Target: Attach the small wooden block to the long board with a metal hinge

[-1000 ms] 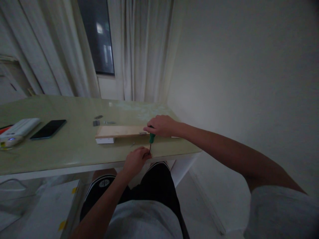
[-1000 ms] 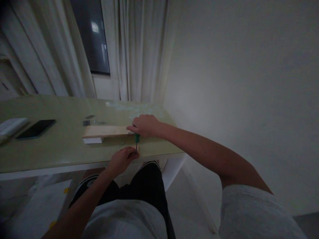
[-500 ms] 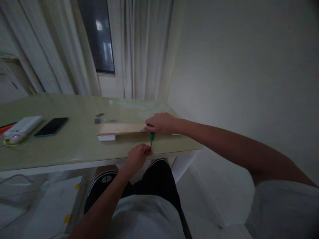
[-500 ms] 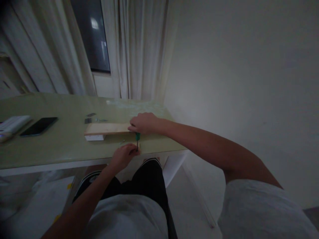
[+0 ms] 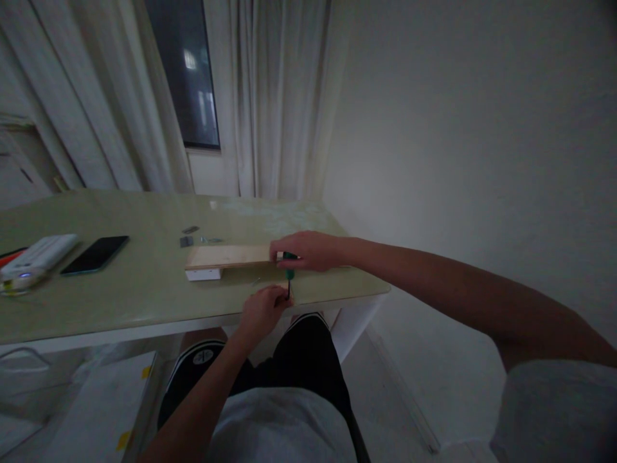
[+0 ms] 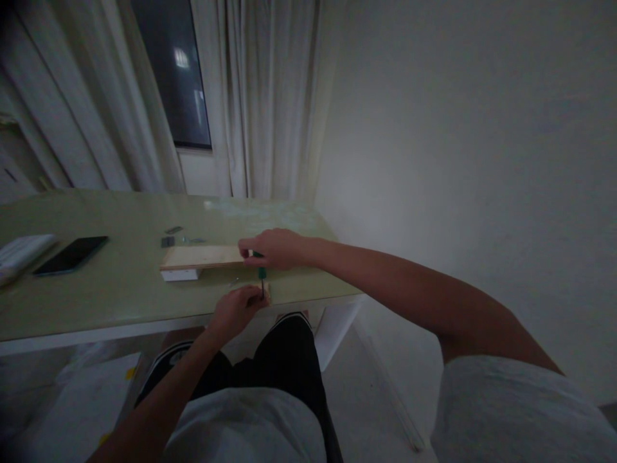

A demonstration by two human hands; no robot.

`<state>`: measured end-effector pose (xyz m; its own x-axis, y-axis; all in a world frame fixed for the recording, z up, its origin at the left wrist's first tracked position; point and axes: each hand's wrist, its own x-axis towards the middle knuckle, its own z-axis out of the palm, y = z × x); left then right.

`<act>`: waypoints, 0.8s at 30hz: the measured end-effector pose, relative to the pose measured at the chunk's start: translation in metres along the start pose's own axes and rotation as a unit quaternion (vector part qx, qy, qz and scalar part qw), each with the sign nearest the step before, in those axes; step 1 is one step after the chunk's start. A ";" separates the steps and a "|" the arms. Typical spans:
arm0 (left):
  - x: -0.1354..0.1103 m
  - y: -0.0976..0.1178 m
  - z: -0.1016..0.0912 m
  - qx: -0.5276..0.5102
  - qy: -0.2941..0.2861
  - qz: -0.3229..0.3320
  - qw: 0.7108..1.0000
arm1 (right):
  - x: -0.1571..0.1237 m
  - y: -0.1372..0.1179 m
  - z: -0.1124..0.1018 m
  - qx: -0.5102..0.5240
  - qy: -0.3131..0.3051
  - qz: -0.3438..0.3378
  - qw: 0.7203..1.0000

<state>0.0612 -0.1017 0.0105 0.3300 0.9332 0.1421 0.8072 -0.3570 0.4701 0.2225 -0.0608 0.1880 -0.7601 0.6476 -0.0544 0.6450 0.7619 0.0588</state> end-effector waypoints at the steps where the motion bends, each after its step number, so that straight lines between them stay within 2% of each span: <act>1: 0.000 0.000 0.000 0.000 0.001 -0.004 1.000 | -0.002 -0.001 -0.001 0.008 -0.008 -0.024 1.000; 3: 0.000 0.000 0.000 -0.001 0.002 -0.006 1.000 | -0.005 -0.001 -0.001 0.010 -0.011 -0.032 0.999; 8: -0.001 0.001 -0.004 -0.009 -0.015 0.015 1.000 | -0.002 0.005 -0.001 -0.028 0.017 0.100 0.994; 10: -0.001 0.001 -0.005 -0.008 -0.017 0.015 1.000 | -0.003 0.005 -0.003 -0.020 0.007 0.087 0.996; 14: 0.000 0.001 -0.004 -0.002 -0.007 -0.003 1.000 | -0.009 0.005 -0.009 0.016 -0.024 0.004 1.000; 16: 0.000 0.001 -0.003 -0.001 -0.006 -0.003 1.000 | -0.009 0.006 -0.008 0.013 -0.021 0.019 1.000; 19: 0.000 0.000 -0.003 -0.004 -0.011 0.011 1.000 | -0.005 0.008 -0.002 -0.012 0.004 0.098 0.995; 21: 0.001 0.000 -0.003 -0.003 -0.011 0.015 1.000 | -0.003 0.006 0.001 -0.023 0.018 0.124 0.992; 23: 0.001 0.001 -0.003 0.001 -0.007 0.008 1.000 | -0.003 0.001 0.001 -0.019 0.016 0.097 0.995; 24: 0.001 0.002 -0.004 0.003 -0.004 0.002 1.000 | -0.005 -0.001 0.000 -0.009 0.008 0.062 0.998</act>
<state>0.0611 -0.1012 0.0148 0.3372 0.9315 0.1367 0.8089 -0.3610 0.4640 0.2253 -0.0648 0.1886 -0.6754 0.7369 -0.0289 0.7331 0.6752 0.0819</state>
